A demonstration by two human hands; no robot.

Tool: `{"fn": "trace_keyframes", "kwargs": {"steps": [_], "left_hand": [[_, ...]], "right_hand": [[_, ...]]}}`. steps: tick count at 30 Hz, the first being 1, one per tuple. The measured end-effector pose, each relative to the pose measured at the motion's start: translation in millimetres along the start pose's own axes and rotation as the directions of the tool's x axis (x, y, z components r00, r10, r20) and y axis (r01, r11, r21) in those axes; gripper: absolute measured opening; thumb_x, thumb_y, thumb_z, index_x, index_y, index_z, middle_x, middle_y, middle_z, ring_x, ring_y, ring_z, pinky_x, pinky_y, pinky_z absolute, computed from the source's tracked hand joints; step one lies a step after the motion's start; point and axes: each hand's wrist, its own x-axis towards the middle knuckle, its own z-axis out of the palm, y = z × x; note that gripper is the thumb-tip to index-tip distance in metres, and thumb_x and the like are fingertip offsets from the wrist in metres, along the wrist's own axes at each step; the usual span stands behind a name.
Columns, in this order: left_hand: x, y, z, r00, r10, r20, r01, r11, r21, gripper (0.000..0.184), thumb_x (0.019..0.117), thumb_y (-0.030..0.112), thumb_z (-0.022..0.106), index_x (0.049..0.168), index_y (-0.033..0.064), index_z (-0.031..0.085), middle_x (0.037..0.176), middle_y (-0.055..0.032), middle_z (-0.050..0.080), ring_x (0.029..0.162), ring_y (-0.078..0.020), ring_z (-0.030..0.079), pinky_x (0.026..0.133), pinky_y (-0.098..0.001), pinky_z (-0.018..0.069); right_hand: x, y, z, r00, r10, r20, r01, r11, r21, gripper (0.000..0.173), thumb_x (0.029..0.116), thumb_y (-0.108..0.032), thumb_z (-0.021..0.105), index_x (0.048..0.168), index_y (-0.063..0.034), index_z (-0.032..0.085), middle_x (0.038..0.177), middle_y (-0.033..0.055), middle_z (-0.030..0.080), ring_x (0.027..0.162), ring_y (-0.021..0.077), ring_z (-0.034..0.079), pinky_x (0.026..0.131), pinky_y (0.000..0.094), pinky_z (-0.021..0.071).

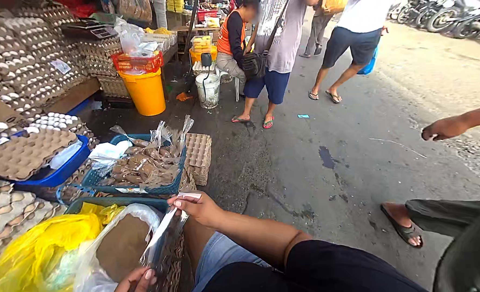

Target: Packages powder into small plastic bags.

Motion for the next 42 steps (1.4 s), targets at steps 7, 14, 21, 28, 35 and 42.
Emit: {"fn": "trace_keyframes", "kwargs": {"steps": [7,14,21,28,35,42], "left_hand": [[16,16,-8,0.996,0.091,-0.003,-0.091,0.995,0.029,0.022,0.1055,0.012,0.047,0.111,0.0069,0.067,0.103,0.0116,0.073,0.096,0.0005,0.069,0.09,-0.0246,0.058],[8,26,22,0.994,-0.034,0.101,0.049,0.988,-0.147,0.024,0.0998,0.001,0.053,0.108,0.0099,0.074,0.1,0.011,0.076,0.092,0.0009,0.07,0.088,-0.0219,0.0583],[4,28,15,0.993,0.032,0.116,0.009,0.942,-0.336,0.024,0.1002,0.006,0.061,0.113,0.0177,0.077,0.105,0.0002,0.079,0.097,-0.0115,0.075,0.092,-0.0301,0.0602],[4,40,10,0.992,0.125,0.026,-0.115,0.961,-0.253,0.026,0.1019,0.005,0.059,0.114,0.0184,0.078,0.102,0.0038,0.08,0.094,-0.0103,0.076,0.089,-0.0298,0.0621],[0,56,-12,0.98,0.052,0.192,-0.062,0.997,0.045,0.035,0.0927,0.001,0.067,0.126,-0.0094,0.062,0.115,-0.003,0.074,0.101,-0.0056,0.071,0.092,-0.0275,0.0592],[-3,48,2,0.985,0.141,0.096,-0.151,0.983,0.107,0.018,0.0858,-0.006,0.073,0.103,-0.0025,0.075,0.096,0.0021,0.077,0.088,0.0005,0.071,0.085,-0.0223,0.0604]], "right_hand": [[-12,6,-3,0.966,0.005,0.257,0.035,0.988,-0.152,0.024,0.102,-0.006,0.055,0.116,0.0073,0.069,0.096,0.0035,0.071,0.081,0.0007,0.063,0.077,0.0206,0.0544],[-29,11,17,0.725,0.339,0.6,-0.04,0.89,-0.454,0.027,0.1033,-0.013,0.06,0.114,0.0097,0.069,0.098,0.0187,0.073,0.077,0.0163,0.068,0.073,0.034,0.0563],[-33,25,23,0.637,0.385,0.667,0.051,0.843,-0.536,0.028,0.1043,-0.015,0.059,0.117,0.0049,0.073,0.1,0.0212,0.074,0.081,0.0241,0.069,0.076,0.0413,0.0555],[-36,36,27,0.507,0.461,0.728,0.195,0.761,-0.618,0.026,0.1041,-0.012,0.057,0.115,0.0058,0.074,0.11,0.0238,0.073,0.108,0.0345,0.07,0.1,0.0538,0.0487],[-22,21,8,0.539,0.519,0.663,0.086,0.75,-0.656,0.029,0.1044,-0.016,0.059,0.117,0.0064,0.072,0.104,0.0223,0.073,0.091,0.0276,0.07,0.087,0.0471,0.0542],[-24,30,10,0.514,0.451,0.73,0.107,0.81,-0.576,0.025,0.099,-0.007,0.065,0.118,0.0067,0.071,0.113,0.0219,0.073,0.106,0.0292,0.07,0.099,0.0491,0.051]]}}
